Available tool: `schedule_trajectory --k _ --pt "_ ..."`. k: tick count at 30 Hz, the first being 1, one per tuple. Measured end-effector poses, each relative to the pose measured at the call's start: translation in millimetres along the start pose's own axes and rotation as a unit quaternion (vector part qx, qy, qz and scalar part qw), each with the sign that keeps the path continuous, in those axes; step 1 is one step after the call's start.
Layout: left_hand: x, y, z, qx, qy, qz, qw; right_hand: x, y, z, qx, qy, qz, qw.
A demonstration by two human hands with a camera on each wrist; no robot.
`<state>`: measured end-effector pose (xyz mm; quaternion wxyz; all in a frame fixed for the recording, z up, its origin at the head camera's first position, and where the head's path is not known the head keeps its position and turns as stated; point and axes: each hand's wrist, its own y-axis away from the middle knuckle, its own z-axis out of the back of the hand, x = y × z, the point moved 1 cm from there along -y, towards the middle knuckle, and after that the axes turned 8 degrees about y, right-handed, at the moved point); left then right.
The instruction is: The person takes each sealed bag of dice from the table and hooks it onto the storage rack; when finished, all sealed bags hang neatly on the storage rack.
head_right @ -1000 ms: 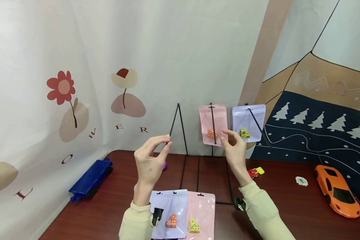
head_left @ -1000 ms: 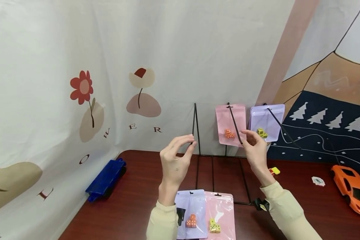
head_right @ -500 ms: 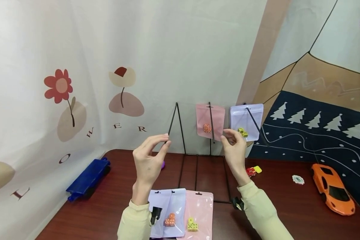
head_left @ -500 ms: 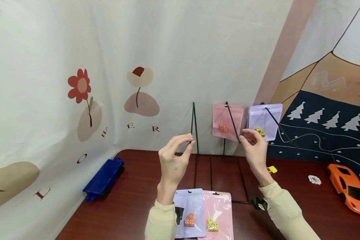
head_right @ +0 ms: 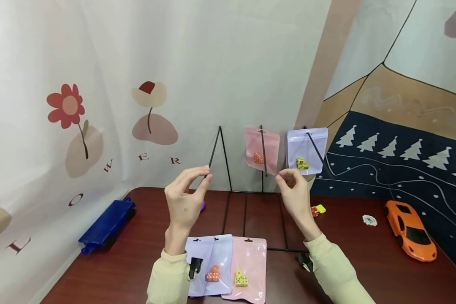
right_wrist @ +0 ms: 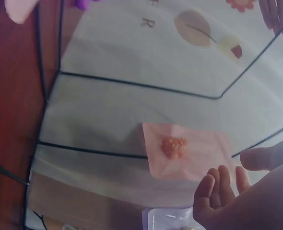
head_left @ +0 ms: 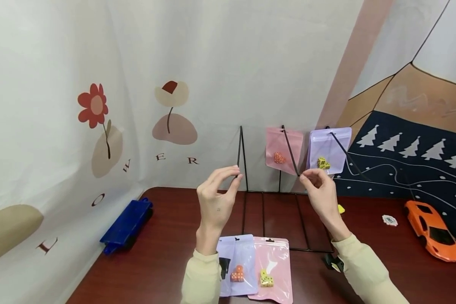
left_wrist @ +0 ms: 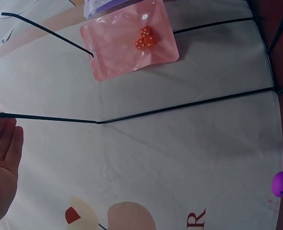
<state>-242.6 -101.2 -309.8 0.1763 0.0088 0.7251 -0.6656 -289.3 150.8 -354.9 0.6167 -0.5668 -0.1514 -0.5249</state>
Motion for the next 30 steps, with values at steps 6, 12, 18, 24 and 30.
schedule_trajectory --k 6,12,18,24,30 --pt "0.6 1.3 -0.2 0.003 0.004 0.005 1.0000 1.2 21.5 -0.1 0.067 0.023 0.007 0.9975" --pt "0.1 1.5 -0.1 0.002 0.004 0.005 1.0000 8.9 39.7 6.6 0.112 0.020 -0.005 0.9935" --pt "0.2 0.0 0.5 0.004 0.005 -0.001 1.0000 9.0 55.3 15.1 0.141 0.039 -0.015 0.9891" --pt "1.9 1.2 0.5 0.002 0.001 -0.007 1.0000 2.8 74.7 25.2 0.166 0.045 -0.049 0.9839" --pt "2.4 2.3 -0.8 0.001 -0.003 -0.011 0.9999 -5.6 91.7 34.7 0.194 0.035 -0.101 0.9752"
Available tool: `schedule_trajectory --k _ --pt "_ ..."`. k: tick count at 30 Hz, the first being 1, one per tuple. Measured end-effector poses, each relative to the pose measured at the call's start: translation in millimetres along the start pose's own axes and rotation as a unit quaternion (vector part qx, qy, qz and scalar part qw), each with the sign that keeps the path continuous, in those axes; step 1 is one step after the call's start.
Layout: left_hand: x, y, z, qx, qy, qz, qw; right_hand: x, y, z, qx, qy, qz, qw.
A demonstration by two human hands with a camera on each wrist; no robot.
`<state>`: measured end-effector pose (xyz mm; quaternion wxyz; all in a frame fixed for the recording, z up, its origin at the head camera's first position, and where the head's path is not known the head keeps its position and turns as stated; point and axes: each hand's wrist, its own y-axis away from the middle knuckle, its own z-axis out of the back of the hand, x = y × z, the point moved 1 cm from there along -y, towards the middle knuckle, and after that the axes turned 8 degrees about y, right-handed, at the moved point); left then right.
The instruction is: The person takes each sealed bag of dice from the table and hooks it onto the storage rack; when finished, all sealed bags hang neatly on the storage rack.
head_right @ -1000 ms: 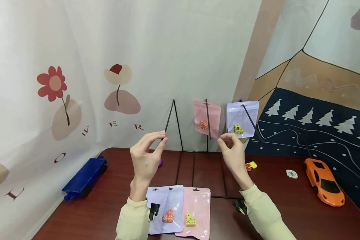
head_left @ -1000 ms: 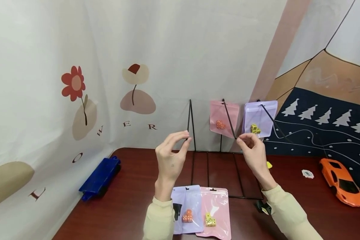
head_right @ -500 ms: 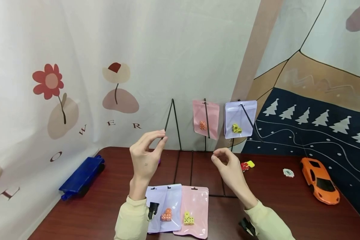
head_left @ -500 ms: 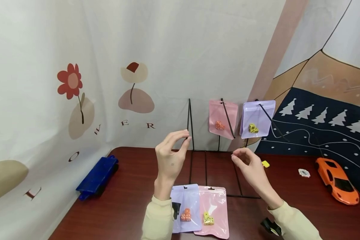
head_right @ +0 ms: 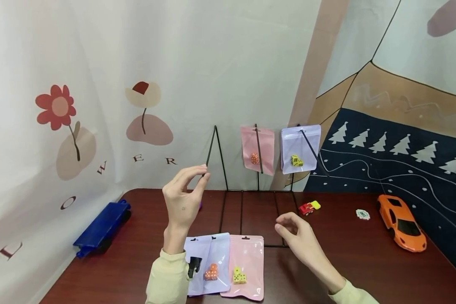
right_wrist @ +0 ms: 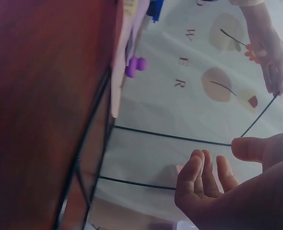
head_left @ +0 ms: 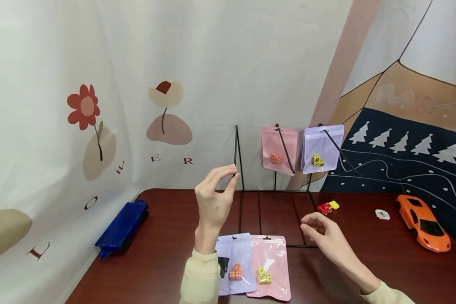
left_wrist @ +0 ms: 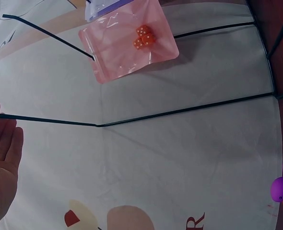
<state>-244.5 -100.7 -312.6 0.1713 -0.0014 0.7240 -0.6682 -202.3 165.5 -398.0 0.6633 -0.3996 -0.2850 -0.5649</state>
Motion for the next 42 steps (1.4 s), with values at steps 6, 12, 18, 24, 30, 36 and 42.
schedule_trajectory --k 6,12,18,24,30,36,42 --pt "-0.5 -0.9 -0.3 0.001 0.002 -0.003 1.0000 -7.0 7.9 -1.5 0.011 0.002 -0.011 0.9999" --pt "-0.3 -0.1 -0.3 0.000 0.002 -0.001 1.0000 -9.7 15.6 -10.1 0.039 0.016 -0.002 0.9991" --pt "-0.1 -0.1 1.0 -0.002 -0.001 -0.001 1.0000 -13.8 21.9 -17.1 0.090 0.014 -0.012 0.9957" --pt "-1.0 -1.2 1.3 0.001 0.003 0.001 1.0000 -18.1 29.2 -20.6 0.154 -0.002 0.009 0.9880" --pt "-2.9 -1.8 1.7 0.002 0.005 0.005 1.0000 -22.2 34.5 -26.7 0.212 -0.033 0.017 0.9766" --pt "-3.3 -2.2 1.9 0.003 0.010 0.007 0.9999 -24.5 36.1 -30.4 0.261 -0.043 0.002 0.9643" --pt "-2.9 -2.1 1.9 0.002 0.012 0.007 0.9999 -27.7 36.7 -32.1 0.282 -0.049 -0.010 0.9582"
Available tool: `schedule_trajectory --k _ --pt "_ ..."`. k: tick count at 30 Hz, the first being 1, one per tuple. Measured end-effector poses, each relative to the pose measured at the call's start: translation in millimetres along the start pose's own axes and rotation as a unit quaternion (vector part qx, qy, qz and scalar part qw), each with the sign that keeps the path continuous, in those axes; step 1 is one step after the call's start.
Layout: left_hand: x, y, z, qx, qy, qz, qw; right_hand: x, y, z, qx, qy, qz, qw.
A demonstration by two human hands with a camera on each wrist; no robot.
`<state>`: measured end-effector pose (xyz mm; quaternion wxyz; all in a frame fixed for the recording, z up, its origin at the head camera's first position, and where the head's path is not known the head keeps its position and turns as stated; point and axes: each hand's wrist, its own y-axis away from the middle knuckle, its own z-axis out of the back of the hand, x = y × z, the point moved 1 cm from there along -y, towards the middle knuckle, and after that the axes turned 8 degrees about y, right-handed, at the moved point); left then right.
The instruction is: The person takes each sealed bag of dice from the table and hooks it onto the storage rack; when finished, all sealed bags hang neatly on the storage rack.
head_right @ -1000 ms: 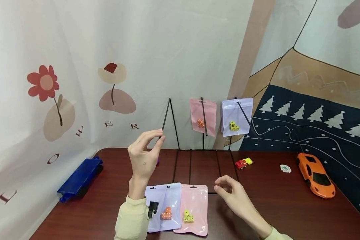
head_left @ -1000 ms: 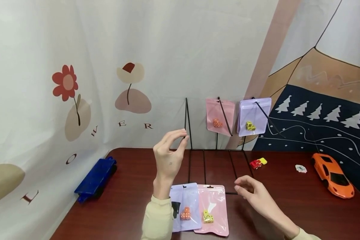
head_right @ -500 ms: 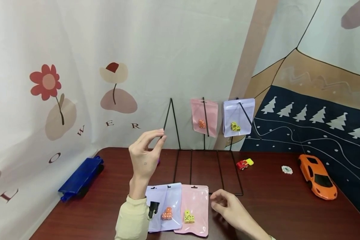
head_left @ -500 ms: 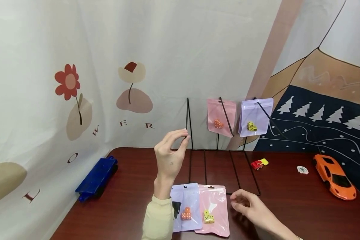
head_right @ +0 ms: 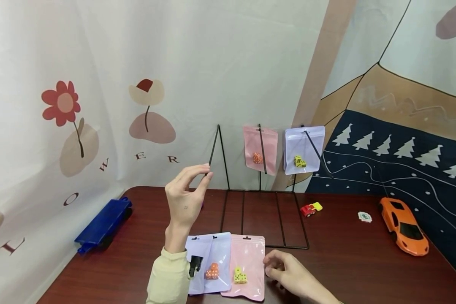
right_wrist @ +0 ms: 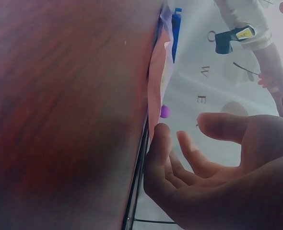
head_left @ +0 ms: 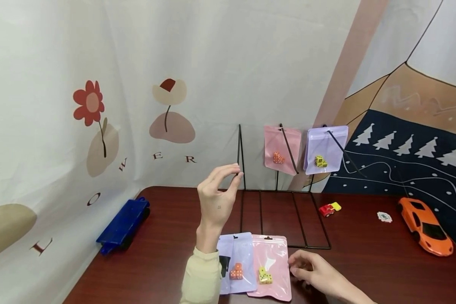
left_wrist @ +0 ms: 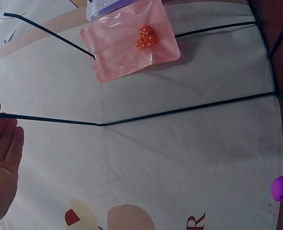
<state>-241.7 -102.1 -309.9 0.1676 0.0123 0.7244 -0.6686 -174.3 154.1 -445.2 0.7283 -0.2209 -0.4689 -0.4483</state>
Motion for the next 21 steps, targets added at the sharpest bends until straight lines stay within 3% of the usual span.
schedule_trajectory --k 7,14,21 --pt "0.3 -0.1 -0.2 0.000 -0.001 0.001 1.0000 -2.6 -0.8 -1.8 0.017 0.003 0.016 0.9997" --pt "-0.6 -0.3 -0.9 -0.002 0.001 0.000 1.0000 -6.4 -1.8 -1.4 0.039 0.004 0.000 0.9992" --pt "-1.3 -0.4 0.1 -0.001 -0.001 -0.001 1.0000 -7.9 -2.9 -4.1 0.052 0.019 0.026 0.9981"
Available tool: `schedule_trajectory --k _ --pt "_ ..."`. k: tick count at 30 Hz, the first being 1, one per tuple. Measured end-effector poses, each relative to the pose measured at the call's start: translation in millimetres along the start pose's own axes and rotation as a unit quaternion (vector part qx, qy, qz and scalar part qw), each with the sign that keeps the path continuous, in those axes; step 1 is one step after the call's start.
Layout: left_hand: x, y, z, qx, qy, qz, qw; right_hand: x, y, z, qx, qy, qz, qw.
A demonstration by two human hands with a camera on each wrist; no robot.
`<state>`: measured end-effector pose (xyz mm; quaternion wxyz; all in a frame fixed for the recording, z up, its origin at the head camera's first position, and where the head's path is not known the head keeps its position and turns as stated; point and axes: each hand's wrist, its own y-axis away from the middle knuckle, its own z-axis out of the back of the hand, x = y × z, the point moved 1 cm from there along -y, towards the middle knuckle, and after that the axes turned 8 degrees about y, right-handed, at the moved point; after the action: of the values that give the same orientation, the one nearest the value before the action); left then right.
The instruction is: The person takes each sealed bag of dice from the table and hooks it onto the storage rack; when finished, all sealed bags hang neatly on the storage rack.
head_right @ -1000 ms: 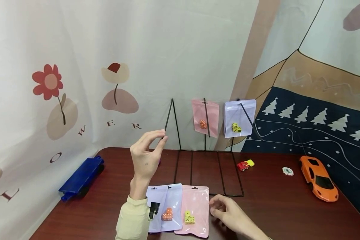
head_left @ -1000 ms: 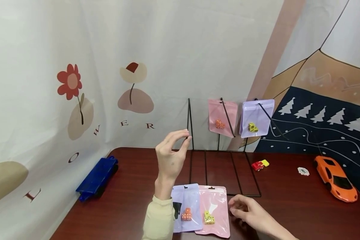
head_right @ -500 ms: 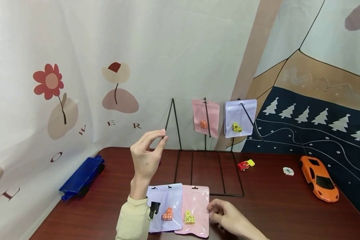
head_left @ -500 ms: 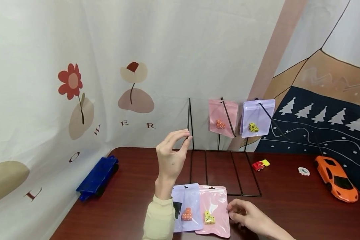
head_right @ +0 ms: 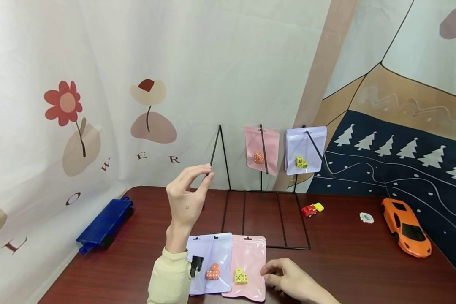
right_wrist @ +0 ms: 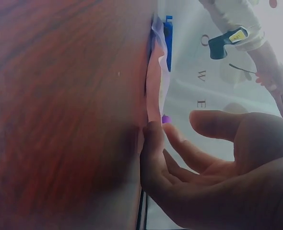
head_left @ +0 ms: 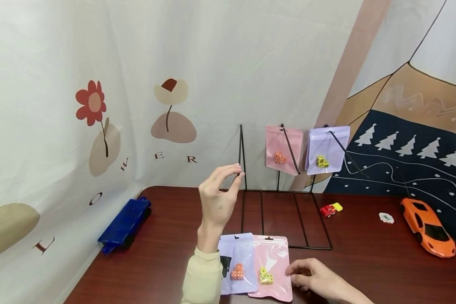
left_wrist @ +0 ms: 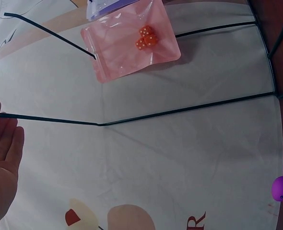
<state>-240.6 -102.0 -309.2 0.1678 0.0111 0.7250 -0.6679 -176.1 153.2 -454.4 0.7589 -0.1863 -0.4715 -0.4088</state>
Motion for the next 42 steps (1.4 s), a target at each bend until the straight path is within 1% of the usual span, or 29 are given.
schedule_trajectory --k 3,5,7,9,11,14,17,19,21,27,30,36,42 --pt "-0.1 0.0 -0.1 0.001 0.000 0.000 1.0000 1.2 0.7 1.2 -0.010 0.011 -0.007 0.9999" --pt "-0.1 -0.1 -0.2 0.001 0.000 -0.002 1.0000 2.1 1.8 2.6 -0.024 0.020 -0.017 0.9994" --pt "-0.1 -0.2 -0.3 0.001 0.000 -0.003 1.0000 2.9 2.8 4.1 -0.048 0.024 -0.029 0.9981" --pt "0.1 -0.2 -0.5 0.002 0.001 -0.004 1.0000 3.6 3.7 5.1 -0.079 0.032 -0.035 0.9958" --pt "0.4 0.0 -0.7 0.001 0.001 -0.005 1.0000 3.9 4.3 5.6 -0.112 0.028 -0.040 0.9925" --pt "0.4 -0.1 -0.8 0.001 0.002 -0.006 1.0000 4.1 3.8 5.6 -0.157 0.024 -0.023 0.9871" --pt "0.0 -0.6 -0.5 0.000 0.002 -0.007 1.0000 4.3 3.4 6.1 -0.181 0.016 0.000 0.9833" --pt "-0.4 -0.9 -0.3 -0.001 0.002 -0.007 1.0000 4.6 3.2 6.5 -0.185 0.014 0.012 0.9826" --pt "-0.7 -0.9 -0.1 -0.001 0.002 -0.007 1.0000 5.3 3.3 7.1 -0.183 0.015 0.016 0.9829" --pt "-0.2 -0.1 -0.4 0.001 0.001 -0.006 1.0000 5.9 5.2 8.4 -0.161 0.011 -0.001 0.9868" --pt "-0.6 0.1 -0.6 0.000 0.001 -0.005 1.0000 5.9 6.1 9.7 -0.161 0.019 -0.005 0.9868" --pt "-1.3 0.1 -0.8 -0.001 0.001 -0.004 1.0000 7.3 7.4 14.5 -0.182 0.046 -0.003 0.9822" --pt "-0.9 -0.2 0.2 -0.002 0.000 -0.005 1.0000 11.7 6.9 19.0 -0.214 0.087 -0.001 0.9729"
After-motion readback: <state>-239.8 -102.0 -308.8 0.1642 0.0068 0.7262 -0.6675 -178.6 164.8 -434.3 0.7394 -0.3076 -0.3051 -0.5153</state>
